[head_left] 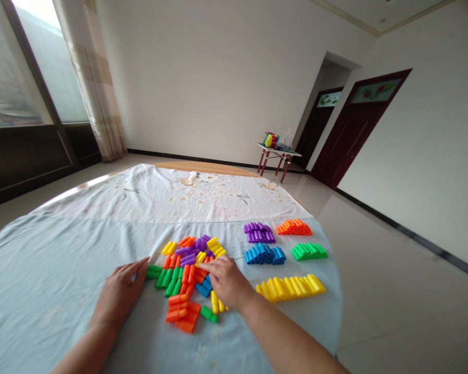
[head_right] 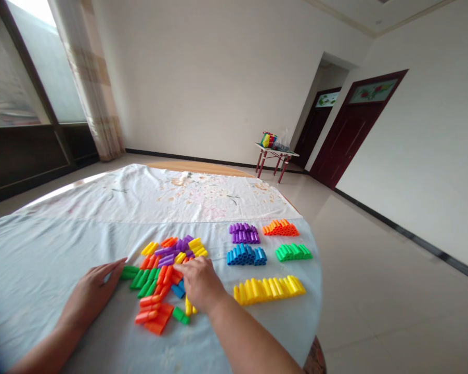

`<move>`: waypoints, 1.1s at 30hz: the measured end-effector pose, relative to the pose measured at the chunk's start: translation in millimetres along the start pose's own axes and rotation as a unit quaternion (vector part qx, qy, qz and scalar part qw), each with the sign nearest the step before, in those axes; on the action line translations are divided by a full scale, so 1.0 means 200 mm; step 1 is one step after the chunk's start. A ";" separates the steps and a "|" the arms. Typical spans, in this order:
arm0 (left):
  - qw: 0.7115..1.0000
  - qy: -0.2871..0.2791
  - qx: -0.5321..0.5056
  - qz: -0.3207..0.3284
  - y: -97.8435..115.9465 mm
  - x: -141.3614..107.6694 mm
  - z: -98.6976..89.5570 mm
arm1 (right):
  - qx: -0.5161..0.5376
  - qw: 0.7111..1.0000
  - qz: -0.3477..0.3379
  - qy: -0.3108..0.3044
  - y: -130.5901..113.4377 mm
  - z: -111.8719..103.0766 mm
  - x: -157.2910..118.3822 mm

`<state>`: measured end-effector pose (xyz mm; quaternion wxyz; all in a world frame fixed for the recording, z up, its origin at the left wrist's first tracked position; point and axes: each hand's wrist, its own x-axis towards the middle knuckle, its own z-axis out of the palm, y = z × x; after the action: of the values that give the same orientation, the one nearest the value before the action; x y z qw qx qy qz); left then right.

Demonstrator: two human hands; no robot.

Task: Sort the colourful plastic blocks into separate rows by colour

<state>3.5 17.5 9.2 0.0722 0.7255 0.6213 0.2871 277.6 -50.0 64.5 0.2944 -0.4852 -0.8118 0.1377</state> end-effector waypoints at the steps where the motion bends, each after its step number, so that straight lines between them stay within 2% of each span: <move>1: 1.000 0.001 -0.003 0.000 0.00 0.00 0.00 | 0.005 1.000 -0.007 0.011 -0.01 0.03 0.00; 5: 1.000 0.003 -0.016 -0.001 0.00 0.00 0.00 | 0.021 0.999 0.003 0.048 -0.03 0.10 -0.05; 9: 1.000 0.003 -0.028 -0.002 0.00 0.00 0.01 | 0.028 0.997 0.030 0.058 0.02 0.13 -0.09; 15: 0.999 0.005 -0.034 0.001 0.00 0.00 0.01 | 0.001 0.997 0.013 0.082 0.08 0.11 0.05; 17: 0.999 0.009 -0.033 0.003 -0.01 0.00 0.01 | -0.025 0.998 0.009 0.065 0.08 0.12 0.11; 21: 1.000 0.014 -0.026 0.006 0.00 0.00 0.00 | -0.091 0.996 0.000 -0.023 0.07 0.13 0.21; 23: 1.000 0.014 -0.023 0.008 0.01 0.00 -0.01 | -0.116 0.992 -0.003 -0.043 0.05 0.12 0.23; 29: 1.000 0.008 -0.018 0.007 0.01 0.00 -0.01 | -0.144 0.989 0.008 -0.027 0.02 0.07 0.22; 33: 1.000 -0.003 -0.010 0.004 0.00 0.01 0.00 | -0.076 0.996 0.035 0.003 0.03 0.02 0.13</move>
<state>2.6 18.6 10.1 0.0800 0.7279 0.6154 0.2918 270.3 -24.2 68.4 0.2540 -0.5349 -0.8014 0.0844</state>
